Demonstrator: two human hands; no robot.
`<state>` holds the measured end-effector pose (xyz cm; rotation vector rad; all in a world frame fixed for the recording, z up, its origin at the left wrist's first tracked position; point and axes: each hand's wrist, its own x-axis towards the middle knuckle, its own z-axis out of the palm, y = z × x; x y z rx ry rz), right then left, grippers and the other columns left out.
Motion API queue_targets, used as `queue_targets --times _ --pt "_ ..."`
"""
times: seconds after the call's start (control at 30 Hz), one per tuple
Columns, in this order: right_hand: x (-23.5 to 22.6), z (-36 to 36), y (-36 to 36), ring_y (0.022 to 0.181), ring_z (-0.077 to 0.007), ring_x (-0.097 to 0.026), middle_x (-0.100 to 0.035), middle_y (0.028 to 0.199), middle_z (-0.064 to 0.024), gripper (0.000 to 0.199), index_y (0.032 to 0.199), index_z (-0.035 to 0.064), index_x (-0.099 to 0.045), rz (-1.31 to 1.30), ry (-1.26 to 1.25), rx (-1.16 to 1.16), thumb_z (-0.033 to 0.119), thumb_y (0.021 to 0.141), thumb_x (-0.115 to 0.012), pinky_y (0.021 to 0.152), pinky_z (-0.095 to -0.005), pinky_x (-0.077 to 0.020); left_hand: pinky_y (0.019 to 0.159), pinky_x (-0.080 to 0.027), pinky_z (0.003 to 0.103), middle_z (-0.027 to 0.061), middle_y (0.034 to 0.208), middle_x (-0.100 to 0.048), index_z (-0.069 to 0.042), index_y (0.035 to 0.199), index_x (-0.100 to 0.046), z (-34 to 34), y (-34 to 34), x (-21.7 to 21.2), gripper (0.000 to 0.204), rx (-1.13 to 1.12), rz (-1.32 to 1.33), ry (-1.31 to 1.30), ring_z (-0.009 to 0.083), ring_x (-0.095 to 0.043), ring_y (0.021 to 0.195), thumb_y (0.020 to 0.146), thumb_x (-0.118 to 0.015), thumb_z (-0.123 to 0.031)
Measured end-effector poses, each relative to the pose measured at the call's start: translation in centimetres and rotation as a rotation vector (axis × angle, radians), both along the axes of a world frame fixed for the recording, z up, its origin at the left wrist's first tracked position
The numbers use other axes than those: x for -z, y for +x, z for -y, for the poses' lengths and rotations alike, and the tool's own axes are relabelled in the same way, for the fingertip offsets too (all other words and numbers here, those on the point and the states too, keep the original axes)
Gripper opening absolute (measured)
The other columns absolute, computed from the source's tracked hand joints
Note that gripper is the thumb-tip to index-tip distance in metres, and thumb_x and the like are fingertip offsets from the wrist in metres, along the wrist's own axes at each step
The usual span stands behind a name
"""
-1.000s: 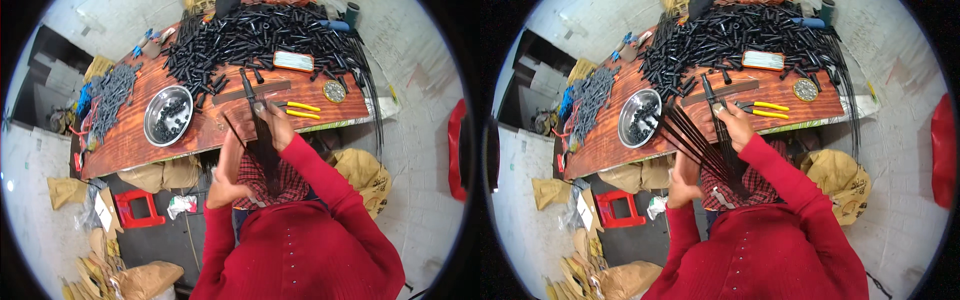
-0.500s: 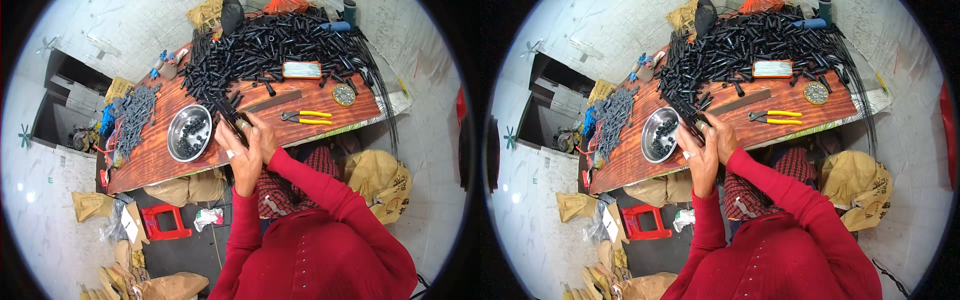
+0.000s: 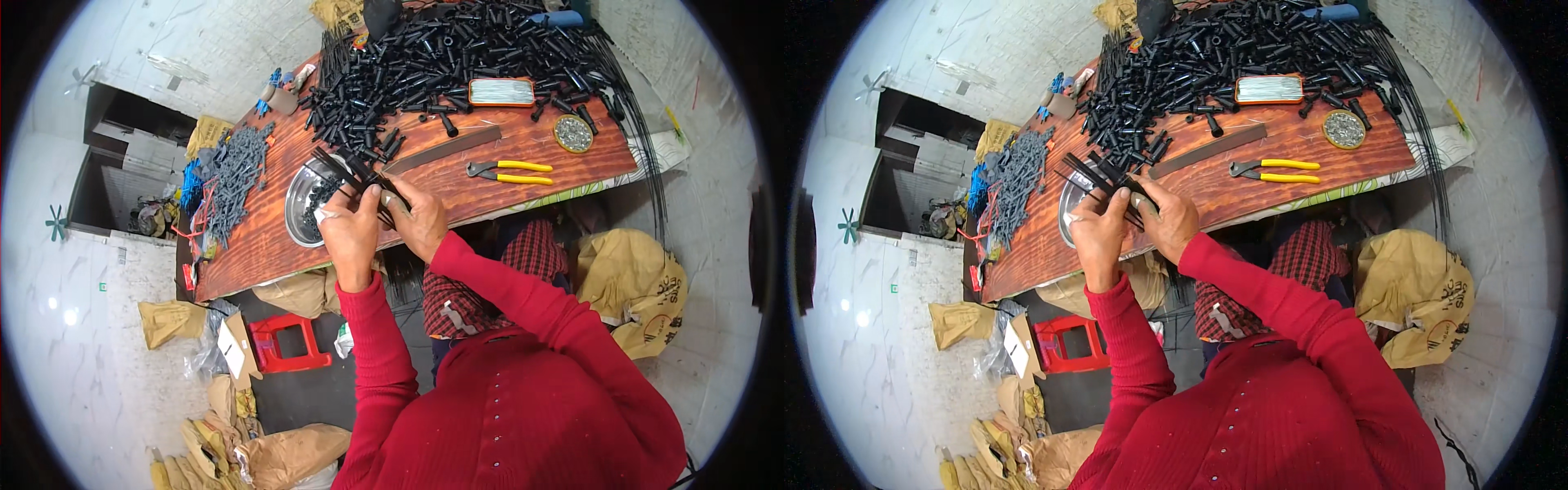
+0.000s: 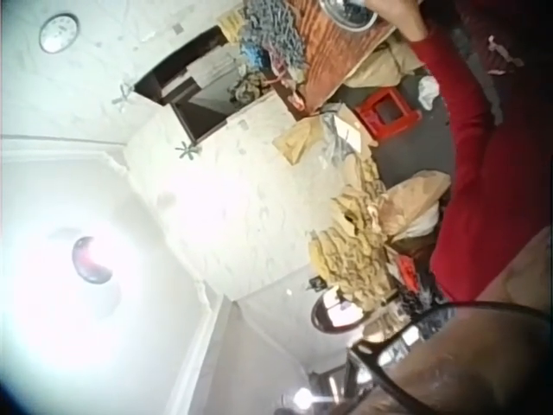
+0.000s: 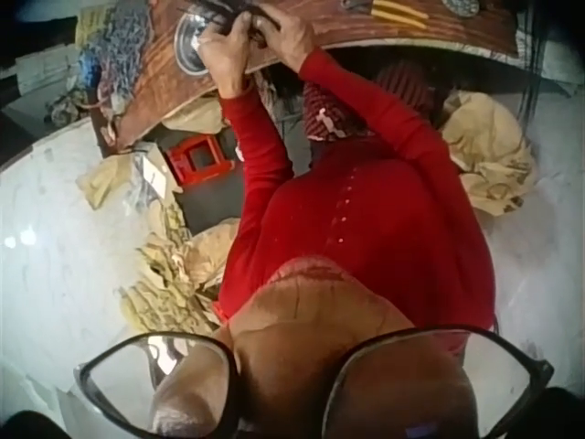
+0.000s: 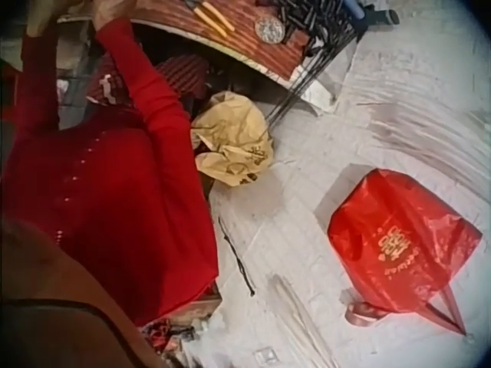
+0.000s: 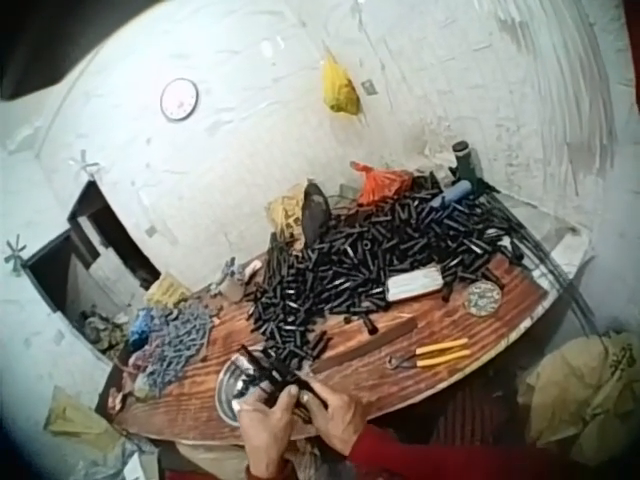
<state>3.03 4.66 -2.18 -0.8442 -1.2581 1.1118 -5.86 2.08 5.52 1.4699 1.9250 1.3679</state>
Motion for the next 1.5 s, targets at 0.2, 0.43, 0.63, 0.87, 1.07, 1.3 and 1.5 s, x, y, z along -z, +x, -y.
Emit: queue_targets --times 0.2,0.43,0.63,0.87,1.07,1.3,1.5 --pt "-0.6 0.7 0.7 0.093 -0.0370 -0.065 -0.066 0.106 -0.0191 0.040 0.124 0.0104 -0.061 0.036 0.059 0.025 0.005 0.085 -0.060 0.074 -0.0399 -0.0524 0.071 -0.048 0.022 0.0042 0.092 -0.068 0.004 0.103 -0.068 0.5 -0.4 -0.2 0.020 0.115 0.442 0.024 0.0085 -0.059 0.077 0.085 -0.071 -0.005" --pt "-0.9 1.1 1.0 0.092 -0.0364 -0.066 -0.066 0.104 -0.0195 0.040 0.125 0.0101 -0.060 -0.027 0.099 0.009 0.007 0.085 -0.063 0.074 -0.0396 -0.0525 0.069 -0.048 0.022 0.0040 0.090 -0.068 0.004 0.101 -0.068 0.6 -1.0 -0.5 0.020 0.149 0.404 0.002 0.0079 -0.059 0.076 0.084 -0.072 -0.004" --pt "-0.6 1.1 1.6 0.087 -0.0323 -0.068 -0.069 0.100 -0.0178 0.040 0.125 0.0117 -0.060 -0.075 0.072 -0.086 0.013 0.085 -0.066 0.072 -0.0379 -0.0528 0.063 -0.045 0.020 0.0023 0.085 -0.067 0.003 0.095 -0.068 1.3 -1.1 -0.8 0.015 0.152 0.444 0.002 0.0067 -0.057 0.072 0.082 -0.074 -0.003" --pt "-1.8 1.4 3.8 0.084 -0.0103 -0.063 -0.069 0.095 -0.0083 0.024 0.107 -0.0036 -0.063 0.042 0.010 -0.125 0.005 0.085 -0.068 0.075 -0.0275 -0.0519 0.063 -0.043 0.021 0.0012 0.083 -0.066 0.001 0.092 -0.067 1.4 -0.7 -0.3 0.014 0.109 0.394 0.054 0.0064 -0.055 0.070 0.081 -0.075 -0.004" --pt "-1.7 0.4 4.8 0.077 -0.0063 -0.060 -0.067 0.084 -0.0015 0.015 0.096 -0.0002 -0.066 -0.099 -0.181 -0.334 0.009 0.085 -0.070 0.067 -0.0238 -0.0486 0.064 -0.042 0.021 0.0009 0.083 -0.065 0.001 0.094 -0.068 1.7 -0.8 -0.2 0.017 0.136 0.418 0.073 0.0069 -0.054 0.072 0.080 -0.075 -0.005" --pt "-2.3 -1.8 6.4 0.075 -0.0070 -0.063 -0.068 0.089 -0.0015 0.018 0.102 0.0020 -0.068 -0.269 -0.526 -0.692 0.012 0.087 -0.068 0.064 -0.0223 -0.0501 0.068 -0.045 0.022 0.0024 0.085 -0.066 0.002 0.099 -0.068 1.8 -0.5 -0.2 0.021 0.189 0.418 0.101 0.0083 -0.057 0.075 0.080 -0.075 -0.004" --pt "-0.7 -2.9 6.7 0.074 -0.0074 -0.064 -0.068 0.090 -0.0008 0.023 0.103 0.0026 -0.068 -0.232 -0.578 -0.859 0.020 0.088 -0.069 0.064 -0.0212 -0.0524 0.071 -0.048 0.023 0.0051 0.089 -0.068 0.002 0.101 -0.068 1.8 -1.1 0.5 0.023 0.234 0.465 0.116 0.0105 -0.061 0.077 0.079 -0.074 0.001"
